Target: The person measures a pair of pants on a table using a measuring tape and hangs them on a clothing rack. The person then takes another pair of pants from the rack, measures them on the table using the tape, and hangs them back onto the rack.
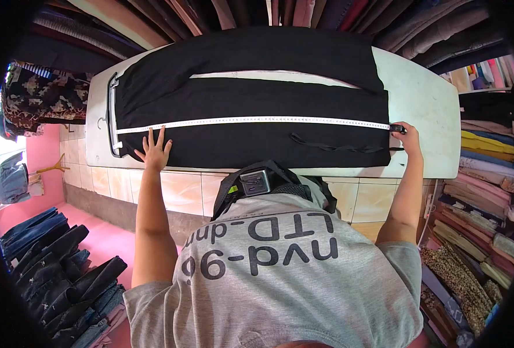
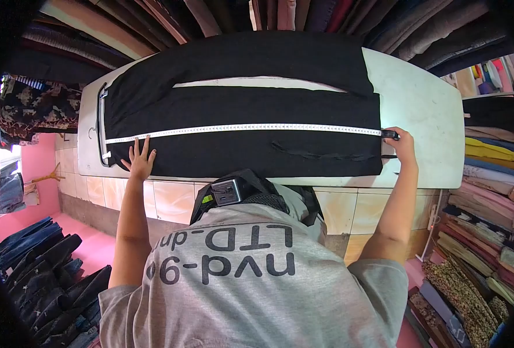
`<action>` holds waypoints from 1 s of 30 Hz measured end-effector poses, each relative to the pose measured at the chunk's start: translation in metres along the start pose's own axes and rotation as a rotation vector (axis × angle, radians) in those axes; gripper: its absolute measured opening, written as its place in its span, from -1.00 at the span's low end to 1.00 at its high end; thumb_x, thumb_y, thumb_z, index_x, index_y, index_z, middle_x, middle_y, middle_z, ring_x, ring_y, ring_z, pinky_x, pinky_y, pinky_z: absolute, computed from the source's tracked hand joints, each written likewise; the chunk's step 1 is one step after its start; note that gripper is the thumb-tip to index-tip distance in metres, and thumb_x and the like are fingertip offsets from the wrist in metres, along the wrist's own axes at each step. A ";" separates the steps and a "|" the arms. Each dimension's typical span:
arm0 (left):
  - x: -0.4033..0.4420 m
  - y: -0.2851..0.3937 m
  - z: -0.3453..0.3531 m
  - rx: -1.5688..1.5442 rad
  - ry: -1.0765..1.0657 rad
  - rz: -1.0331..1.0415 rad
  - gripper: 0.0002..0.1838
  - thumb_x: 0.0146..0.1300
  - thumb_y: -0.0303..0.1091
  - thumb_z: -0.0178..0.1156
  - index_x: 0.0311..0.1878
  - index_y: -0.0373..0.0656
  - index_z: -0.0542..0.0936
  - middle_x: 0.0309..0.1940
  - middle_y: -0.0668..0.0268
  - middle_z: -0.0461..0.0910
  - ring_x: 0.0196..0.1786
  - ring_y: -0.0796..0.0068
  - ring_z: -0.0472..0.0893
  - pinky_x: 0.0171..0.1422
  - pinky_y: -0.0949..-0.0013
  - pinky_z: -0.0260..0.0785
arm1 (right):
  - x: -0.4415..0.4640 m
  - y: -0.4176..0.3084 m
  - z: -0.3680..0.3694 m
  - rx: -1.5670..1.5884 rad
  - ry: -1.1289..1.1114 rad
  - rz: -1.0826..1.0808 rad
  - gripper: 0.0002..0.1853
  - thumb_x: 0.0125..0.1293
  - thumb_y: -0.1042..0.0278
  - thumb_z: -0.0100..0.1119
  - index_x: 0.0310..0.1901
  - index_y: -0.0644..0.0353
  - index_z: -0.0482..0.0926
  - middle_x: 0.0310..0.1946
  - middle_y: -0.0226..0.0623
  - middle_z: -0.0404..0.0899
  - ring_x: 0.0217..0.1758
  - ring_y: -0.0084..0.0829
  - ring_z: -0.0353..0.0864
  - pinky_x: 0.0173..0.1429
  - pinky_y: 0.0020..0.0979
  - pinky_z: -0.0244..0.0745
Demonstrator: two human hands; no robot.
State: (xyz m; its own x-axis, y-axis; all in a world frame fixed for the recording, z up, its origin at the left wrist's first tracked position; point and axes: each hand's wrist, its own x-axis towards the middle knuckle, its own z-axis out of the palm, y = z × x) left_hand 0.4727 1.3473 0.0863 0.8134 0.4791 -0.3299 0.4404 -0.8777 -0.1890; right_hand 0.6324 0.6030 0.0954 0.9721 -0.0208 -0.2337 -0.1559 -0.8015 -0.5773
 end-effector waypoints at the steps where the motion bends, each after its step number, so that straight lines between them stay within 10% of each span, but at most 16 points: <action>1: 0.000 0.000 0.000 -0.007 -0.002 -0.001 -0.38 0.33 0.20 -0.10 0.43 0.62 0.00 0.53 0.33 -0.18 0.51 0.00 -0.08 0.35 -0.51 -0.42 | -0.001 -0.002 0.000 -0.008 -0.003 -0.001 -0.65 -0.11 0.64 0.36 -0.19 0.19 0.65 -0.43 -0.28 0.64 -0.34 -0.45 0.57 -0.15 -0.43 0.46; 23: -0.004 0.004 0.005 -0.064 0.143 0.063 -0.40 0.34 0.07 -0.01 0.43 0.46 0.12 0.49 0.18 -0.06 0.50 0.00 -0.03 0.34 -0.50 -0.38 | -0.006 -0.016 0.000 -0.003 -0.006 0.078 -0.66 -0.07 0.65 0.32 -0.18 0.19 0.64 -0.40 -0.30 0.65 -0.33 -0.48 0.59 -0.17 -0.45 0.47; 30: -0.028 0.077 -0.023 -0.244 0.220 0.663 -0.31 0.21 -0.24 0.19 0.42 0.16 0.20 0.44 0.18 0.08 0.44 0.14 0.12 0.39 -0.30 -0.09 | -0.034 -0.048 0.024 0.008 0.147 -0.118 -0.67 -0.02 0.59 0.36 -0.14 0.18 0.63 -0.32 -0.23 0.65 -0.28 -0.37 0.62 -0.16 -0.42 0.48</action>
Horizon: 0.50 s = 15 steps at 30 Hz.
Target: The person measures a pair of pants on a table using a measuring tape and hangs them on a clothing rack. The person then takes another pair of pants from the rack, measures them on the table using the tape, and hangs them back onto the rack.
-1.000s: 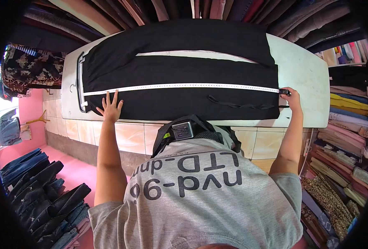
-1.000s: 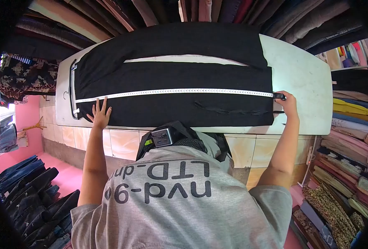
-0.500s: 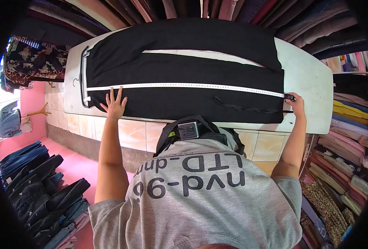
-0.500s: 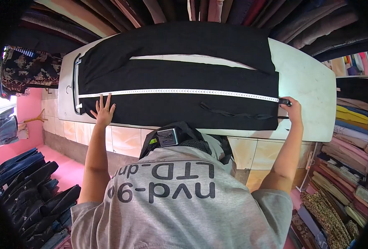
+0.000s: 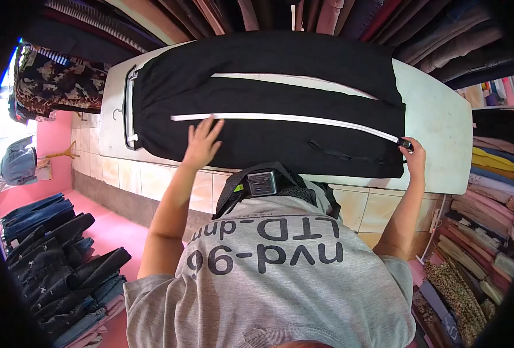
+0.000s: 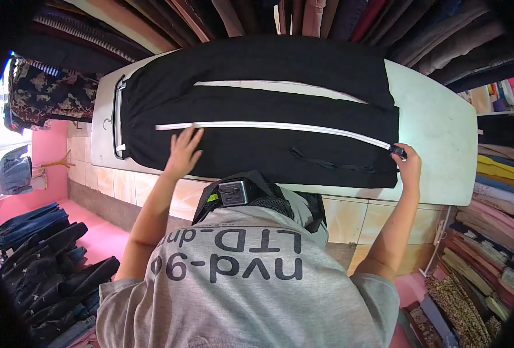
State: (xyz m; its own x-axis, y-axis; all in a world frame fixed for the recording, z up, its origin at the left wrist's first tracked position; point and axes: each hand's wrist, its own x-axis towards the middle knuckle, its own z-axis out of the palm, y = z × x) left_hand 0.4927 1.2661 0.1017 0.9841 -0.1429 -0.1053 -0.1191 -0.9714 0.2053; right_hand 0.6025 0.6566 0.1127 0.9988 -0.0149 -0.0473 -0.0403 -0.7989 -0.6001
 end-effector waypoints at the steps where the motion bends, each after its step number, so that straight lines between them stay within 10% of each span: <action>1: 0.007 0.007 -0.002 -0.056 0.000 0.075 -0.30 0.20 -0.26 0.19 0.42 0.14 0.20 0.44 0.18 0.07 0.44 0.15 0.14 0.42 -0.23 -0.07 | -0.004 -0.006 0.003 0.004 0.007 0.009 -0.67 -0.02 0.59 0.36 -0.14 0.18 0.63 -0.32 -0.23 0.65 -0.28 -0.37 0.62 -0.16 -0.42 0.48; 15: 0.076 -0.063 -0.012 0.010 0.104 0.298 -0.36 0.23 -0.28 0.16 0.39 0.10 0.25 0.41 0.29 0.15 0.44 0.20 0.13 0.45 -0.23 -0.14 | -0.126 -0.094 -0.002 -0.064 0.396 0.199 -0.73 0.18 0.44 0.28 -0.08 0.28 0.57 -0.32 -0.23 0.63 -0.25 -0.47 0.59 -0.10 -0.44 0.46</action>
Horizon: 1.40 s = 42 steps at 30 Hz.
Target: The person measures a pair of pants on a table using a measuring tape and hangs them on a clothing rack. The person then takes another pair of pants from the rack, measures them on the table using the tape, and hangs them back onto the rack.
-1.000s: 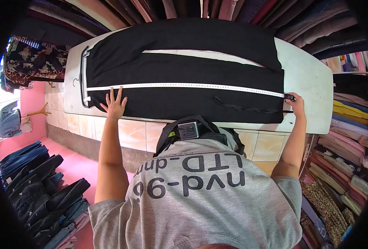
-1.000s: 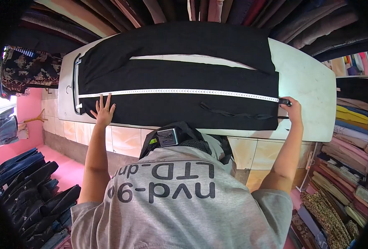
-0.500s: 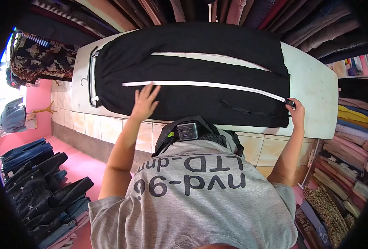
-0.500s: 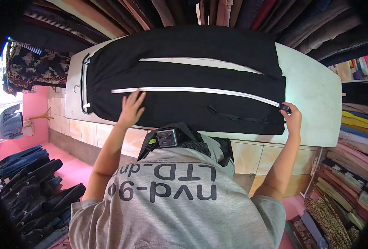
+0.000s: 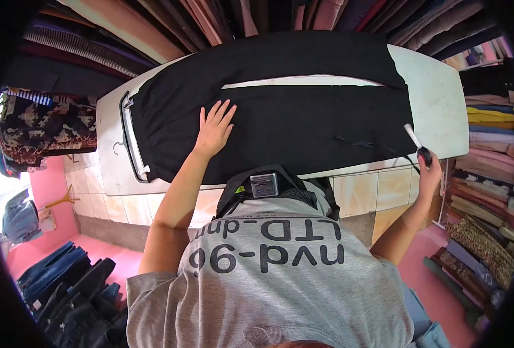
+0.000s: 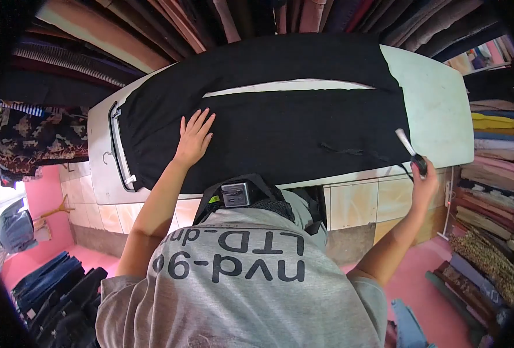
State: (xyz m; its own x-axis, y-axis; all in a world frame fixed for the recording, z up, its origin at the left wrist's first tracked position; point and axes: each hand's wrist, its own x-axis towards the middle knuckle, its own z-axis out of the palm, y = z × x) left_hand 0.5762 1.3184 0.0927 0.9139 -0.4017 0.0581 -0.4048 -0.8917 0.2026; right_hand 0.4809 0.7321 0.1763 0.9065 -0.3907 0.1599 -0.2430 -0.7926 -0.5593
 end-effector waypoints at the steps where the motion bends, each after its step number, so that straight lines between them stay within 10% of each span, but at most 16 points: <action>1: 0.002 -0.008 -0.002 0.021 0.011 0.025 -0.38 0.24 -0.28 0.15 0.39 0.08 0.25 0.40 0.33 0.17 0.44 0.25 0.14 0.46 -0.23 -0.15 | -0.013 0.007 -0.007 0.011 0.024 0.042 -0.73 0.19 0.42 0.28 -0.08 0.29 0.57 -0.34 -0.24 0.62 -0.27 -0.49 0.57 -0.11 -0.46 0.45; 17: 0.032 -0.061 0.019 0.123 -0.042 0.208 -0.14 0.13 0.27 0.11 0.44 0.08 0.15 0.44 0.37 0.07 0.49 0.29 0.02 0.37 -0.46 -0.25 | -0.348 -0.093 -0.151 -0.324 0.377 0.775 -0.63 0.19 0.17 0.32 -0.13 0.33 0.60 -0.49 -0.35 0.57 -0.57 -0.59 0.44 -0.42 -0.54 0.42; 20: 0.033 -0.061 0.023 0.107 -0.041 0.202 -0.14 0.13 0.24 0.13 0.44 0.08 0.15 0.45 0.35 0.06 0.49 0.26 0.01 0.37 -0.46 -0.25 | -0.381 -0.101 -0.142 0.153 0.527 0.732 -0.67 0.28 0.21 0.21 -0.06 0.31 0.57 -0.31 -0.40 0.57 -0.39 -0.64 0.49 -0.39 -0.57 0.38; 25: 0.034 -0.059 0.017 0.116 -0.118 0.192 -0.14 0.17 0.22 0.11 0.46 0.09 0.08 0.47 0.34 -0.01 0.50 0.25 -0.03 0.38 -0.45 -0.26 | -0.299 -0.165 0.001 0.712 0.223 0.752 -0.61 0.29 0.27 0.14 0.11 0.23 0.46 -0.23 -0.47 0.51 -0.33 -0.67 0.44 -0.32 -0.65 0.37; 29: 0.038 -0.062 0.012 0.063 -0.109 0.218 -0.20 0.16 0.15 0.17 0.42 0.06 0.18 0.43 0.31 0.08 0.49 0.24 0.01 0.38 -0.46 -0.29 | -0.209 -0.217 0.130 0.881 -0.104 0.640 -0.82 0.21 0.32 0.24 -0.21 0.18 0.54 -0.49 -0.56 0.48 -0.53 -0.75 0.33 -0.48 -0.68 0.16; 40: 0.029 -0.055 -0.009 -0.208 -0.038 0.242 -0.55 0.17 -0.24 0.24 0.17 0.07 0.53 0.29 0.39 0.36 0.42 0.27 0.18 0.43 -0.33 -0.33 | -0.139 -0.272 0.229 1.327 -0.349 0.723 -0.71 0.26 0.13 0.26 -0.16 0.16 0.57 -0.38 -0.45 0.60 -0.47 -0.64 0.51 -0.50 -0.63 0.30; 42: 0.030 -0.055 -0.008 -0.203 0.033 0.268 -0.62 0.20 -0.27 0.21 0.11 0.03 0.57 0.16 0.32 0.49 0.31 0.22 0.33 0.42 -0.16 -0.05 | -0.132 -0.276 0.241 1.187 -0.404 0.691 -0.72 0.26 0.14 0.26 -0.14 0.15 0.57 -0.37 -0.44 0.60 -0.46 -0.65 0.51 -0.49 -0.64 0.29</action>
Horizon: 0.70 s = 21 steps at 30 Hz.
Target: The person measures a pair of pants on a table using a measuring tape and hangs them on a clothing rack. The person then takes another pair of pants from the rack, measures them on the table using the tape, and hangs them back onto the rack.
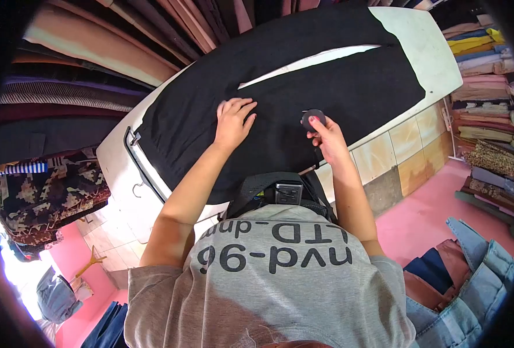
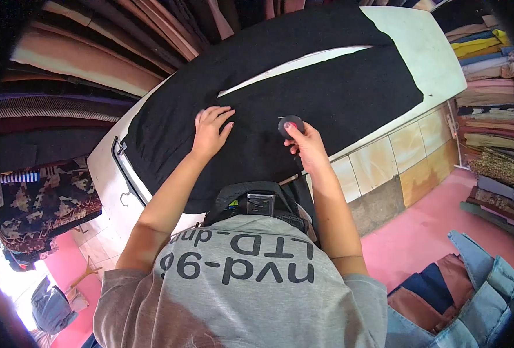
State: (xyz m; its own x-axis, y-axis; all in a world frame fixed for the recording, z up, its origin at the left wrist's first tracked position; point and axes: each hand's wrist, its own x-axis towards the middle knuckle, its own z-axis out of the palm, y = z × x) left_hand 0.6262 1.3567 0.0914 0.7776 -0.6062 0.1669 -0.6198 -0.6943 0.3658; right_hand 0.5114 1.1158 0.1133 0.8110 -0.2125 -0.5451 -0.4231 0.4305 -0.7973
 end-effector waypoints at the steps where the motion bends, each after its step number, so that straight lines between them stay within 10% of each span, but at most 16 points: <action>1: 0.002 -0.002 0.002 -0.205 -0.019 -0.045 -0.65 0.22 -0.28 0.19 0.09 0.01 0.59 0.07 0.28 0.54 0.22 0.22 0.42 0.33 -0.03 0.12 | 0.004 0.001 0.007 -0.044 -0.009 -0.039 -0.77 0.27 0.21 0.24 -0.18 0.18 0.55 -0.33 -0.42 0.62 -0.48 -0.68 0.50 -0.52 -0.64 0.28; 6: 0.027 0.018 0.002 -1.302 -0.519 -0.715 -0.63 0.36 -0.10 0.12 0.00 -0.21 0.61 -0.19 0.35 0.63 -0.21 0.61 0.54 -0.14 0.52 0.40 | 0.012 -0.014 0.053 -0.727 0.109 -0.197 -0.76 0.14 0.29 0.33 -0.29 0.28 0.54 -0.51 -0.26 0.60 -0.52 -0.54 0.60 -0.46 -0.52 0.48; 8: 0.035 0.018 0.006 -1.275 -0.523 -0.724 -0.62 0.34 -0.07 0.14 -0.02 -0.21 0.61 -0.22 0.36 0.62 -0.24 0.63 0.53 -0.17 0.54 0.39 | 0.029 0.007 0.052 -1.023 0.202 -0.656 -0.74 0.07 0.30 0.35 -0.32 0.28 0.51 -0.50 -0.10 0.58 -0.50 -0.22 0.62 -0.40 -0.34 0.53; 16: 0.058 -0.010 0.020 -1.398 -0.620 -0.894 -0.71 0.27 -0.11 0.25 -0.17 -0.16 0.62 -0.34 0.49 0.59 -0.39 0.72 0.50 -0.38 0.64 0.33 | 0.034 0.002 0.080 -1.233 0.208 -0.715 -0.70 0.10 0.26 0.27 -0.33 0.27 0.39 -0.48 0.02 0.58 -0.39 -0.02 0.64 -0.35 -0.13 0.57; 18: 0.062 -0.009 0.019 -1.305 -0.578 -0.844 -0.76 0.22 -0.17 0.29 -0.23 -0.14 0.65 -0.40 0.44 0.62 -0.42 0.67 0.53 -0.43 0.51 0.37 | 0.033 0.000 0.084 -1.263 0.207 -0.676 -0.69 0.12 0.24 0.25 -0.32 0.27 0.37 -0.50 0.02 0.58 -0.41 -0.03 0.65 -0.35 -0.13 0.57; 21: 0.069 0.001 0.000 -0.362 -0.058 -0.385 -0.86 0.11 -0.25 0.30 -0.34 -0.09 0.69 -0.41 0.25 0.64 -0.36 0.33 0.60 -0.29 0.27 0.44 | 0.034 0.003 0.089 -1.338 0.208 -0.573 -0.70 0.15 0.20 0.21 -0.33 0.24 0.35 -0.58 -0.01 0.58 -0.49 -0.03 0.64 -0.39 -0.13 0.56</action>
State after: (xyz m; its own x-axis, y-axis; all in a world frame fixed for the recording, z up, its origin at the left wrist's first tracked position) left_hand 0.6795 1.3145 0.1034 0.9280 -0.3618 -0.0886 -0.2068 -0.6983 0.6853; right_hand 0.5738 1.1878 0.1152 0.9707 -0.2399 -0.0133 -0.2155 -0.8447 -0.4899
